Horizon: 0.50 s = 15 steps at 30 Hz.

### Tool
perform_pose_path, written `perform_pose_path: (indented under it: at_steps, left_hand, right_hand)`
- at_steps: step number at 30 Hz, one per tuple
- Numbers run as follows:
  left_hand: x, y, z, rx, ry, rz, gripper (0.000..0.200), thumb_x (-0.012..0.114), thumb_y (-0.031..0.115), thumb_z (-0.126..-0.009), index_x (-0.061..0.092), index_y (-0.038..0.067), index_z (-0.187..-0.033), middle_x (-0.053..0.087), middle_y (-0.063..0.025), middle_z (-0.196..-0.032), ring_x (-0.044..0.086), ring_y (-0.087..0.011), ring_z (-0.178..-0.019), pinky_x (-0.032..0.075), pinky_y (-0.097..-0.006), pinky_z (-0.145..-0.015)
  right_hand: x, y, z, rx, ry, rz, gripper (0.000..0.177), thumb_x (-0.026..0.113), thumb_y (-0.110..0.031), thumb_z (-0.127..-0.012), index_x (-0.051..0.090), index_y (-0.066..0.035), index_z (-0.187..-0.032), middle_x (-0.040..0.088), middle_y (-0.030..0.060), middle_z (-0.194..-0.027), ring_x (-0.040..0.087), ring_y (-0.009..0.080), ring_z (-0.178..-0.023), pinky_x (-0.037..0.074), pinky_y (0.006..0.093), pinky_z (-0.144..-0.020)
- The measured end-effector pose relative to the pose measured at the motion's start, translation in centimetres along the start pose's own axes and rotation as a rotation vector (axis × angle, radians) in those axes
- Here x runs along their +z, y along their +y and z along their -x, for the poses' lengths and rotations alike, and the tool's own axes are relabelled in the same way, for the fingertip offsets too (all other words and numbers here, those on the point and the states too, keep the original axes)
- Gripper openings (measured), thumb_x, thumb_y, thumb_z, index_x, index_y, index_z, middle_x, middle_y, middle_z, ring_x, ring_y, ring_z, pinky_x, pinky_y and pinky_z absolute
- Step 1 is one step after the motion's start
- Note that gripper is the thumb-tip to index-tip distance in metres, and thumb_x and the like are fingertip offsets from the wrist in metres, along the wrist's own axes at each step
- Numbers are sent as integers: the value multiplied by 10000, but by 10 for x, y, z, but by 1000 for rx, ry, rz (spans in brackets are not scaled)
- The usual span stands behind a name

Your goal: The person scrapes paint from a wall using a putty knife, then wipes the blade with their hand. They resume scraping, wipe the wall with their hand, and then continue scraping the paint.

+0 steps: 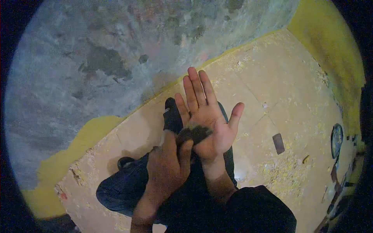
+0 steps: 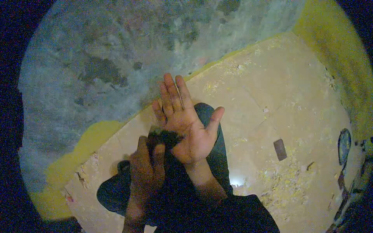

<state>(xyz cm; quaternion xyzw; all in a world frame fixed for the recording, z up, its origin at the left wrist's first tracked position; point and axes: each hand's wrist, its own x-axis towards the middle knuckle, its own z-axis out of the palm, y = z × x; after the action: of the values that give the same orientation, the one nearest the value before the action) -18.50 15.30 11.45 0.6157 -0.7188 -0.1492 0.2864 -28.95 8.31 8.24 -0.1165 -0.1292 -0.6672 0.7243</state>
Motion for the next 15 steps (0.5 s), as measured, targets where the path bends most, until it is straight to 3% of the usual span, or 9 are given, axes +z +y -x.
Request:
perform_pose_path:
  at_steps: [3, 9, 15]
  left_hand:
    - [0, -4, -9, -5, -88, 6, 297, 509, 316, -972, 475, 36, -881, 589, -188, -633, 612, -417, -559, 495, -491, -506]
    - [10, -2, 14, 173, -31, -39, 301, 528, 319, -963, 469, 46, -851, 547, -151, -572, 608, -351, -497, 491, -434, -445]
    - [12, -5, 32, 149, 12, 116, 295, 543, 307, -958, 470, 49, -837, 532, -143, -550, 598, -335, -476, 488, -418, -438]
  right_hand:
    - [7, 5, 2, 9, -32, 86, 962, 253, -729, -897, 62, -26, -1525, 63, 134, -1605, 90, 249, -1481, 97, 454, -1193]
    - [12, 4, 3, -73, -90, 32, 941, 332, -666, -918, 20, -14, -1521, 19, 150, -1606, 52, 256, -1485, 55, 457, -1195]
    - [16, 11, 8, -146, -99, 16, 932, 343, -622, -936, 17, 44, -1501, 20, 184, -1597, 44, 260, -1485, 27, 464, -1196]
